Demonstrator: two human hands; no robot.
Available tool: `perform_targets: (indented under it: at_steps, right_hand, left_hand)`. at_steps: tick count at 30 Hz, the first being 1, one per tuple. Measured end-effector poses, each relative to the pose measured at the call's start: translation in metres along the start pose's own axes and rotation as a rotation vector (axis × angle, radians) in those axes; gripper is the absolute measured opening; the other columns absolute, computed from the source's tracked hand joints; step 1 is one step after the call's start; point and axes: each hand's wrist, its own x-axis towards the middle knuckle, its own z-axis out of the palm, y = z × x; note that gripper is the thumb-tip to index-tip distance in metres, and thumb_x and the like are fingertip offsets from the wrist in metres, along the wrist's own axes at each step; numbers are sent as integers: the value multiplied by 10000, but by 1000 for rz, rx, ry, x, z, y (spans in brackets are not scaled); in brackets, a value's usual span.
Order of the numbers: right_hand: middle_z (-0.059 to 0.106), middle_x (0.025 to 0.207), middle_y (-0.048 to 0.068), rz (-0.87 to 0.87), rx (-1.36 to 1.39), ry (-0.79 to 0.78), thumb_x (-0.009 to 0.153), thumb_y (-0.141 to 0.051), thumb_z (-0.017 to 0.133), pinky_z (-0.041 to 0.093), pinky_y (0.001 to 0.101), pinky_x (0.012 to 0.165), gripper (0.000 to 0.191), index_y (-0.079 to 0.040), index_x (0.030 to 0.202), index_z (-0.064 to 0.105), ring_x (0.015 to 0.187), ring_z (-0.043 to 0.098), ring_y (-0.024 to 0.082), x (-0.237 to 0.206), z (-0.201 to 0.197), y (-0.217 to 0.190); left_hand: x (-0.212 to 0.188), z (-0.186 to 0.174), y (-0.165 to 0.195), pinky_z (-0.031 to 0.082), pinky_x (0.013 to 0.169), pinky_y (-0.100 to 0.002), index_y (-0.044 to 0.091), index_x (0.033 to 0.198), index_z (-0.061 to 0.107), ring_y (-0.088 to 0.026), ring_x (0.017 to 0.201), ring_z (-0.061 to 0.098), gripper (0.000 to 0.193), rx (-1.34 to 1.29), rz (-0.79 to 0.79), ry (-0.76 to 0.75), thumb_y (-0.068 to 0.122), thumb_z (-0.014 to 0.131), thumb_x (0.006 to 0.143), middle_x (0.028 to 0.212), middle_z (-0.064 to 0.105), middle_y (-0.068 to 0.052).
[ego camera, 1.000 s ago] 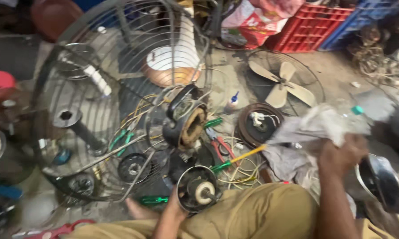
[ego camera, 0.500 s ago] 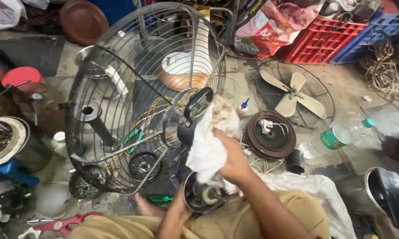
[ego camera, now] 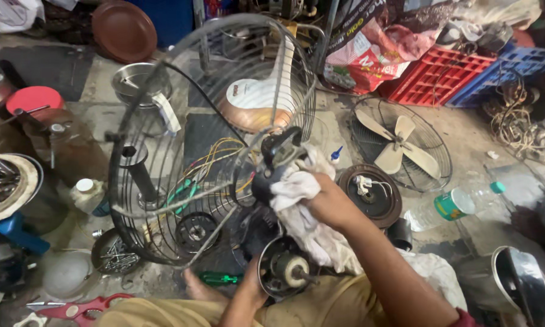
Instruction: The person sits on the floor of a cluttered repair shop repairing an electric fan. They hold the fan motor housing on their lap, use a screwdriver to work on the motor assembly, wipe parts with a cloth, pick screws and small parts from a bowl, and reattach the motor housing to the fan.
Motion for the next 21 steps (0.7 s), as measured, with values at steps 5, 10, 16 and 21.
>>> perform_targets:
  at_steps: [5,10,16,21]
  right_hand:
    - [758,1011,134,410,1253,316,952,-224,523,583,435,865,298,-42,1139,667,954,704,285,-10,12,39]
    - [707,1118,136,-84,1301,408,1046,-283,588,572,464,939,273,-39,1151,651,1032,692,301,-23,-15,36]
    - [710,1212,125,-84,147,1012,853,41,625,527,382,981,434,3,1286,629,1098,677,235,-44,-36,-4]
    - [622,1191,186,-326,-345,758,531,54,785,500,409,977,769,21,1266,563,1132,607,284,-25,27,-22]
  left_hand:
    - [1,-1,-7,604,879,-402,67,1167,732,-233,953,740,402,34,-4,-16,332,493,982,1073,779,-91]
    - [-5,-2,2,613,860,-418,56,1128,713,-258,926,737,401,-74,13,-34,357,507,960,1038,764,-109]
    - [-15,14,6,609,851,-407,50,1144,730,-249,928,732,384,-19,-24,24,323,528,965,1045,773,-109]
    - [-21,18,10,610,854,-401,48,1147,735,-247,935,736,386,3,-12,32,322,539,960,1049,775,-109]
